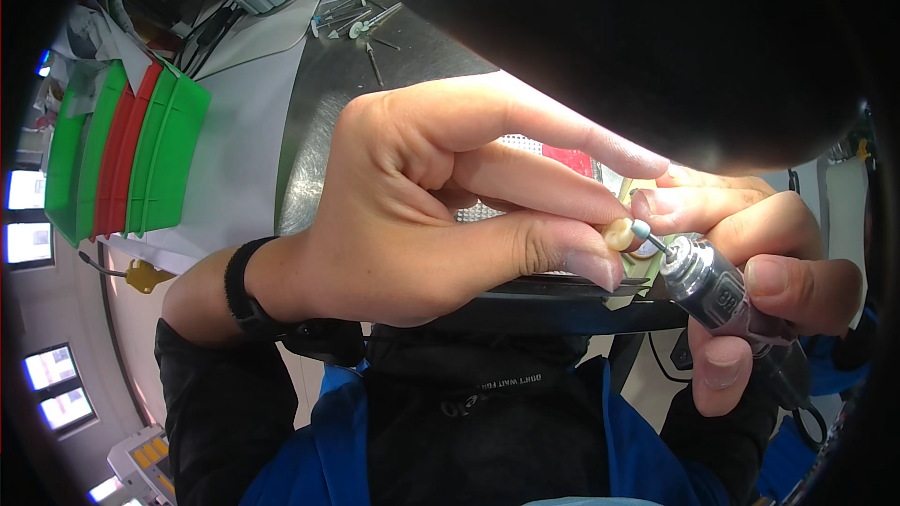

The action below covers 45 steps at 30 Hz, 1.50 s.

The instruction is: Polishing a small, white cylindrical component using a handheld rotary tool.

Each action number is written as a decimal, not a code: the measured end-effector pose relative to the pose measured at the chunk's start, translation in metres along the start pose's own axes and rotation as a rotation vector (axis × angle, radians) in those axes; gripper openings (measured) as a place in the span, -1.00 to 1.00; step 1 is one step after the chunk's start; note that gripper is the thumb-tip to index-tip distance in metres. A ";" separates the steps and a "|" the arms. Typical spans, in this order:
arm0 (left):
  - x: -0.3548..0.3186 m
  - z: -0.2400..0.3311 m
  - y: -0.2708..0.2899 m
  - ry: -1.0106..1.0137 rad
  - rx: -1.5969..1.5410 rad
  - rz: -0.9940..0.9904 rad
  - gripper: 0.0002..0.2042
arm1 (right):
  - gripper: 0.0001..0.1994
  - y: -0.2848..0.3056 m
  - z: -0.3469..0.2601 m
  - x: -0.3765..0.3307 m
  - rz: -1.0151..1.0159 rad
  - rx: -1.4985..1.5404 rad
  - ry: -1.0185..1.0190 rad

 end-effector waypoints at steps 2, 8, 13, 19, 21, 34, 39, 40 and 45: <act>-0.001 -0.001 -0.003 0.005 -0.030 0.033 -0.67 | -0.60 -0.003 0.004 -0.001 0.039 0.015 0.062; -0.002 -0.002 -0.002 -0.007 -0.050 0.047 -0.65 | -0.61 -0.011 0.007 -0.002 0.107 -0.002 0.092; -0.003 0.000 -0.001 0.006 -0.033 0.050 -0.65 | -0.60 -0.003 0.003 -0.001 0.009 -0.036 0.061; -0.003 -0.002 0.001 -0.012 0.004 0.004 -0.57 | -0.56 -0.001 0.002 0.001 -0.033 -0.051 0.082; -0.003 -0.007 0.003 -0.071 -0.032 -0.063 -0.47 | -0.55 -0.001 0.001 0.001 -0.039 -0.052 0.076; -0.003 -0.007 0.009 -0.134 0.120 -0.155 -0.37 | -0.54 0.005 -0.002 0.000 -0.074 -0.056 0.014; -0.003 -0.005 0.006 -0.077 0.095 -0.117 -0.40 | -0.54 0.007 0.001 -0.001 -0.084 -0.032 0.015; -0.003 -0.005 0.006 -0.077 0.096 -0.116 -0.40 | -0.53 0.007 0.002 0.000 -0.088 -0.022 0.023; -0.002 -0.005 0.007 -0.083 0.104 -0.116 -0.36 | -0.52 0.006 0.004 -0.001 -0.072 -0.017 0.053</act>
Point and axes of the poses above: each hand's wrist, its own x-axis towards the middle knuckle, its own y-axis out of the back of the hand, z = x × y, the point moved 2 cm from there along x, towards the middle knuckle, and after that the axes turned 8 degrees about -x, right-handed, at the moved point
